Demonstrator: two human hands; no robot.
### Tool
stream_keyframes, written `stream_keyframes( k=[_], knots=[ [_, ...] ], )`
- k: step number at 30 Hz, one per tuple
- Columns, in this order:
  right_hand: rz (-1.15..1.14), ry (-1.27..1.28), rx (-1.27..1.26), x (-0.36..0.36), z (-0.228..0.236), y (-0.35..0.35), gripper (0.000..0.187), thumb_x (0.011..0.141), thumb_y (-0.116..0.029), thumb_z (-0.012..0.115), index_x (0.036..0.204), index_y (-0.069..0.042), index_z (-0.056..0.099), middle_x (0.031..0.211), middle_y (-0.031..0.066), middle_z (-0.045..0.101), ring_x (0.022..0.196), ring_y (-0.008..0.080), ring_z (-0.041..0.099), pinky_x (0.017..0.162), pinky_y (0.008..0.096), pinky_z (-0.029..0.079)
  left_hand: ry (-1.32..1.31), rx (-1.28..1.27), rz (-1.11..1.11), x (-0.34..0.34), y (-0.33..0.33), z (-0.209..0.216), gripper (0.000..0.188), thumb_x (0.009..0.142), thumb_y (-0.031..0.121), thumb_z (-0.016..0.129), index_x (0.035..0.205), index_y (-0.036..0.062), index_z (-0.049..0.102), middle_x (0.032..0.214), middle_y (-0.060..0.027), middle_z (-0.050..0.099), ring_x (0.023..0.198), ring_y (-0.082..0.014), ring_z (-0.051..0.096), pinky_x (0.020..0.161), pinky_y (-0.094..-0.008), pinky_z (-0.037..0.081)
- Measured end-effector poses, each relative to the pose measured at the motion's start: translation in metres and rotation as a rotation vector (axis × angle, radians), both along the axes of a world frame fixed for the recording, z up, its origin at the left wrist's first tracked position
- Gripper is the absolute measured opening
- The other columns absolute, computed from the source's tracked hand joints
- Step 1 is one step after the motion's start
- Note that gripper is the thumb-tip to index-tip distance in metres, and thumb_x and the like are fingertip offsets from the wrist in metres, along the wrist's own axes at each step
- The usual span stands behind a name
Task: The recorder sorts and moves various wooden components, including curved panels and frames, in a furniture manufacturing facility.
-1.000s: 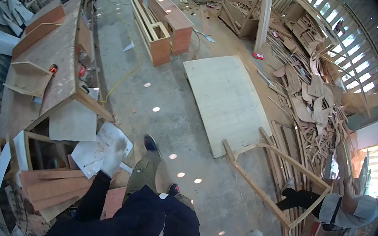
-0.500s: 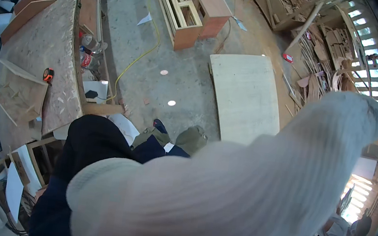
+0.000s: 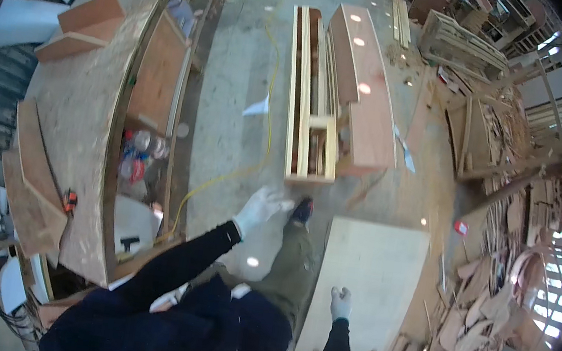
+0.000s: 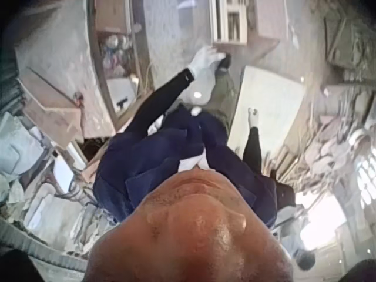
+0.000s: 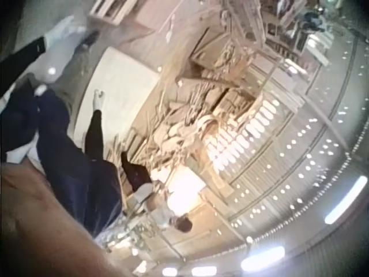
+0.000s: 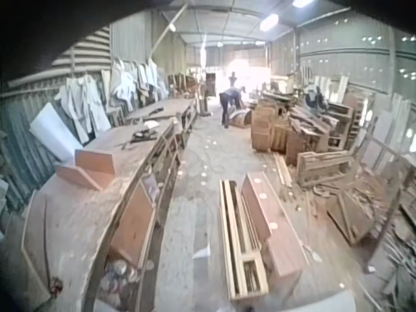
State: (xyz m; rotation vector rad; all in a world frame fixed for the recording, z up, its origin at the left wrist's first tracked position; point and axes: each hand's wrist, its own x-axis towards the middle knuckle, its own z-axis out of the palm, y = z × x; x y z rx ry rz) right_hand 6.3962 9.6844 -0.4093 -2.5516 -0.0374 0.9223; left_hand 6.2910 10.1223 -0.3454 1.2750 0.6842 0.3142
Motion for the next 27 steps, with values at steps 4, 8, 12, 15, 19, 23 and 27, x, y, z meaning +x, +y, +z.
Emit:
stream_keyframes(
  k=[4, 8, 12, 15, 19, 23, 27],
  knots=[
    [0.060, 0.126, 0.323, 0.117, -0.034, 0.218, 0.079, 0.094, -0.045, 0.067, 0.145, 0.009, 0.040, 0.129, 0.0267, 0.062, 0.119, 0.0309, 0.062, 0.100, 0.0394, 0.049, 0.488, -0.026, 0.020, 0.054, 0.090, -0.132, 0.109, 0.072, 0.044, 0.090, 0.142, -0.0164, 0.034, 0.141, -0.0328, 0.050, 0.136, -0.0357, 0.048, 0.113, -0.0421, 0.038],
    [0.106, -0.034, 0.280, 0.174, -0.107, 0.335, 0.092, 0.086, -0.046, 0.075, 0.146, 0.011, 0.036, 0.143, 0.0330, 0.046, 0.129, 0.0413, 0.051, 0.109, 0.0437, 0.041, 0.805, 0.100, 0.260, 0.139, 0.144, -0.188, 0.110, 0.068, 0.051, 0.090, 0.137, -0.0169, 0.038, 0.131, -0.0312, 0.057, 0.124, -0.0351, 0.056, 0.104, -0.0406, 0.045],
    [-0.093, 0.276, 0.436, 0.191, -0.160, 0.411, 0.082, 0.076, -0.040, 0.085, 0.131, 0.009, 0.050, 0.129, 0.0305, 0.057, 0.118, 0.0392, 0.059, 0.099, 0.0448, 0.048, 0.685, 0.142, 0.157, 0.183, 0.202, -0.264, 0.081, 0.072, 0.042, 0.090, 0.121, -0.0152, 0.059, 0.105, -0.0226, 0.072, 0.092, -0.0279, 0.070, 0.082, -0.0377, 0.056],
    [-0.091, -0.088, 0.253, 0.186, -0.203, 0.395, 0.079, 0.074, -0.034, 0.085, 0.132, 0.002, 0.048, 0.117, 0.0286, 0.060, 0.111, 0.0433, 0.060, 0.096, 0.0479, 0.049, 0.670, -0.106, 0.053, 0.218, 0.193, -0.257, 0.040, 0.075, 0.023, 0.085, 0.099, -0.0069, 0.074, 0.088, -0.0147, 0.076, 0.074, -0.0207, 0.071, 0.068, -0.0368, 0.057],
    [-0.166, -0.017, 0.194, 0.175, -0.201, 0.416, 0.081, 0.077, -0.033, 0.080, 0.139, -0.001, 0.040, 0.122, 0.0310, 0.057, 0.112, 0.0488, 0.058, 0.097, 0.0502, 0.048, 0.665, 0.095, 0.112, 0.194, 0.198, -0.277, 0.053, 0.081, 0.031, 0.082, 0.111, -0.0100, 0.069, 0.101, -0.0193, 0.074, 0.090, -0.0236, 0.070, 0.080, -0.0375, 0.055],
    [-0.257, 0.206, 0.155, 0.174, -0.170, 0.435, 0.085, 0.082, -0.040, 0.078, 0.145, -0.002, 0.035, 0.138, 0.0310, 0.052, 0.126, 0.0420, 0.055, 0.102, 0.0452, 0.047, 0.722, 0.170, 0.325, 0.152, 0.172, -0.327, 0.073, 0.090, 0.051, 0.069, 0.126, -0.0112, 0.059, 0.115, -0.0283, 0.069, 0.108, -0.0405, 0.066, 0.095, -0.0427, 0.050],
    [-0.846, -0.001, 0.458, 0.189, -0.170, 0.397, 0.088, 0.091, -0.052, 0.069, 0.151, 0.001, 0.032, 0.143, 0.0210, 0.048, 0.127, 0.0287, 0.051, 0.099, 0.0400, 0.048, 0.611, 0.075, 0.288, 0.169, 0.153, -0.309, 0.064, 0.099, 0.050, 0.060, 0.121, -0.0106, 0.061, 0.109, -0.0282, 0.069, 0.102, -0.0397, 0.067, 0.088, -0.0453, 0.050]
  ],
)
